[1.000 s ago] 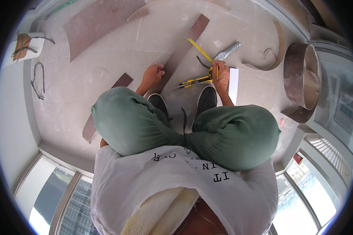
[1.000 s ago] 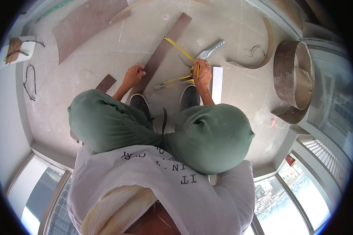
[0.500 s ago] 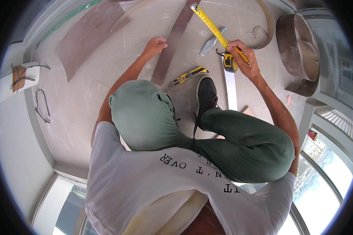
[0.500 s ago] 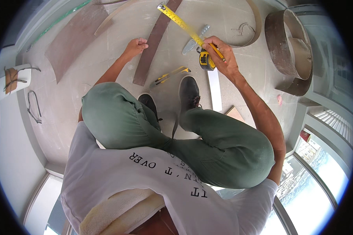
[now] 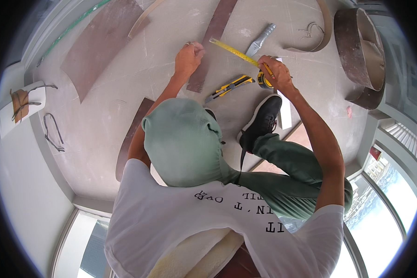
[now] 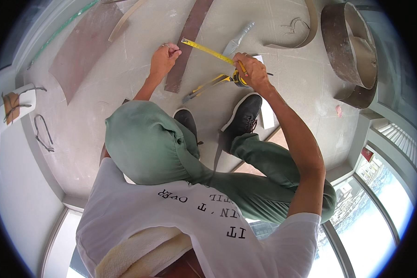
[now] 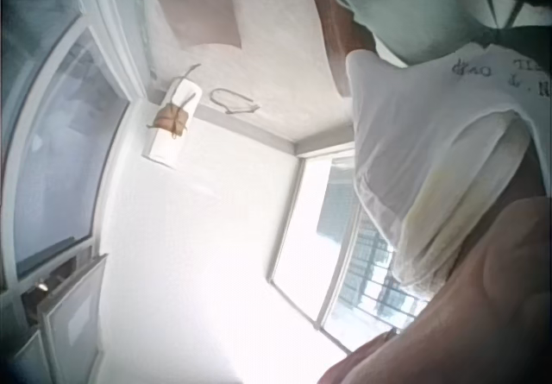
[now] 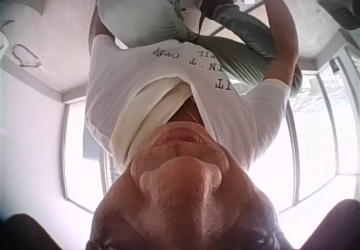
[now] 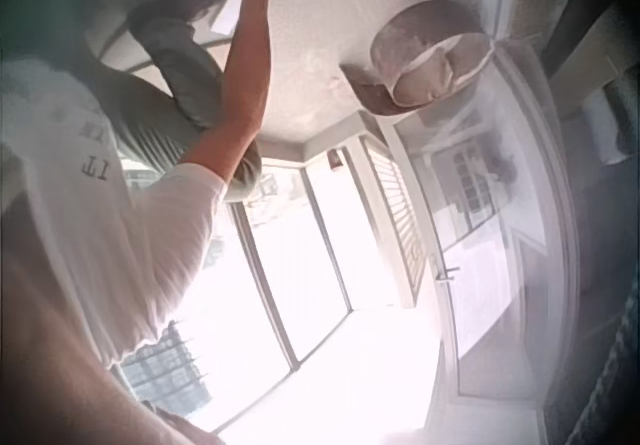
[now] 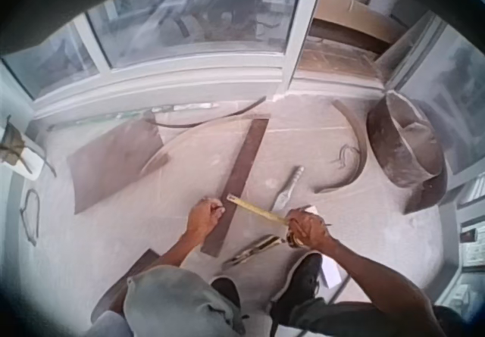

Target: The person measures a wooden strip with a tape measure and marks it with a pencil. They then use a straight edge and a utility knife to score and cut the strip. Finally, they measure a section of the floor.

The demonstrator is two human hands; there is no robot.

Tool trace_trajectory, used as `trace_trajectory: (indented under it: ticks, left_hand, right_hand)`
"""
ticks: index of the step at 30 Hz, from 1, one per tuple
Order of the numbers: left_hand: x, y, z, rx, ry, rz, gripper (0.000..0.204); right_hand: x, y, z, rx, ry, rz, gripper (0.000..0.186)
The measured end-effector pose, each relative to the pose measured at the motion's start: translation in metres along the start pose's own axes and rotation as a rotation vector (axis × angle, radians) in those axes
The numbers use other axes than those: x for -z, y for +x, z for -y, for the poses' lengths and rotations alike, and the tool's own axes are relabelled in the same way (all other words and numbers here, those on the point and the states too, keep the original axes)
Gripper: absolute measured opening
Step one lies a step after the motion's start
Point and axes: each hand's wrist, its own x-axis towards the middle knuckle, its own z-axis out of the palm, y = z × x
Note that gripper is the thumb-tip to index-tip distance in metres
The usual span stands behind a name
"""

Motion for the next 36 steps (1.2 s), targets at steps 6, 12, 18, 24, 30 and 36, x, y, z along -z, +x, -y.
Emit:
trace_trajectory:
  ticks: [6,12,18,24,30,36]
  left_hand:
    - [-0.001,-0.057,0.002,0.003,0.007,-0.095,0.029]
    - [-0.022,-0.071,0.024,0.000,0.070,-0.167,0.036]
    - [-0.023,-0.074,0.010,0.185,-0.008,-0.117,0.031]
    - [-0.023,-0.056,0.026,0.311,-0.377,-0.057,0.033]
    - [-0.024,-0.044,0.027,0.364,-0.471,-0.022,0.031]
    - [-0.023,-0.040,0.025,0.406,-0.572,0.018,0.029]
  right_hand:
    - [-0.019,0.015,0.004,0.059,0.046,0.010,0.008]
    - [-0.033,0.032,0.003,0.087,-0.144,0.052,0.012]
    - [-0.047,0.035,0.004,0.019,-0.313,0.165,0.027]
    - [-0.040,0.027,0.007,0.023,-0.294,0.181,0.038]
    - [-0.040,0.021,0.002,0.026,-0.312,0.142,0.039]
    - [-0.040,0.021,0.004,-0.013,-0.371,0.178,0.041]
